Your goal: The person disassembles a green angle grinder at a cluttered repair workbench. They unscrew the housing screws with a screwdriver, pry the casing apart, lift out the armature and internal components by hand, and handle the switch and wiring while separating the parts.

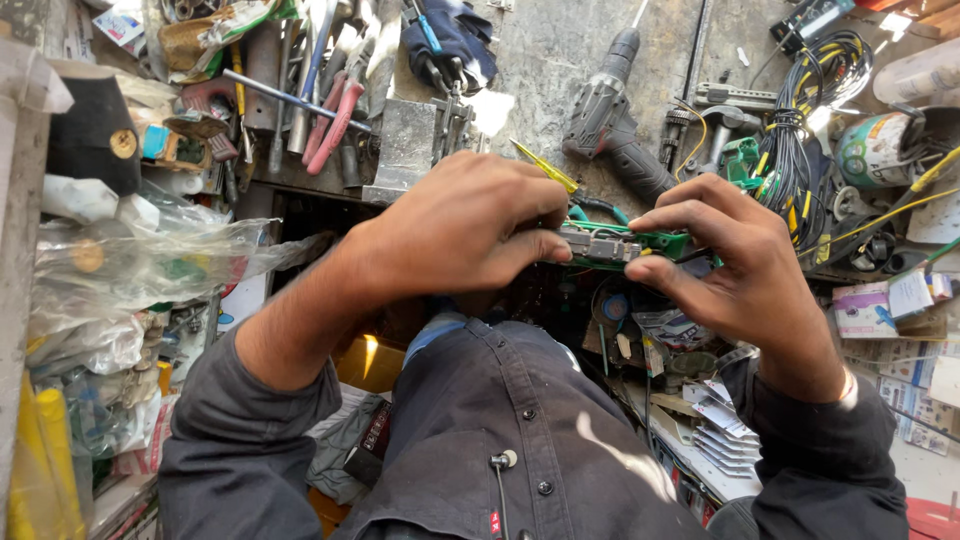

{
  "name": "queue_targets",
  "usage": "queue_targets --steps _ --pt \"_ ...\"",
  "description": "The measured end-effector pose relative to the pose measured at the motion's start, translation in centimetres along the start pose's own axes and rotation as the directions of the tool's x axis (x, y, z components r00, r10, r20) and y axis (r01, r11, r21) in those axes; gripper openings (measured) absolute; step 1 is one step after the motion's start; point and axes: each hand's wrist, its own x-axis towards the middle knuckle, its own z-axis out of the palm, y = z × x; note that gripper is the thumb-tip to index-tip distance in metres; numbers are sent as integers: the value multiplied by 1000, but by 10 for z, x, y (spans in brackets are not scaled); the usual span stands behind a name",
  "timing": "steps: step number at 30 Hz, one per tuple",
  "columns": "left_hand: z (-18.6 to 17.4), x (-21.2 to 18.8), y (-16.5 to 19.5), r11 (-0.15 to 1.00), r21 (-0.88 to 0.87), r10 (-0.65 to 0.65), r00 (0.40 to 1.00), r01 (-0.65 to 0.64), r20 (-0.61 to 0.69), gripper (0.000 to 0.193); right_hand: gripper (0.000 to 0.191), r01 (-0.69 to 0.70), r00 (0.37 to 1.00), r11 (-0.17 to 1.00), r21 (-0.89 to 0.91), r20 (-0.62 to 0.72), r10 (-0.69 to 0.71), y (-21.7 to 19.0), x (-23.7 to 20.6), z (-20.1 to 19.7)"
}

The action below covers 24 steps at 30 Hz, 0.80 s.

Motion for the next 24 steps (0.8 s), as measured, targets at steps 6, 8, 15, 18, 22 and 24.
queue_targets --steps 6,8,15,18,22,24 --pt "6 -1 -5 1000 -9 -16 997 16 -75 29 26 87 996 990 -113 -1 -88 3 2 4" --pt "8 1 -6 1000 -20 -16 998 14 -66 27 26 67 998 993 -99 9 -66 4 1 5" --pt "3 4 5 998 16 -55 998 56 -40 23 27 23 999 998 -59 27 -21 1 4 3" --pt "3 5 2 998 40 -54 998 55 -23 25 27 -35 999 997 -76 13 36 -8 0 5" --pt "14 1 -11 998 64 0 1000 2 -27 25 27 -58 998 969 -239 -46 48 -22 -4 8" --pt "26 -4 -25 999 50 -1 1000 2 -29 26 26 -7 998 936 -352 -67 -18 -28 -8 12"
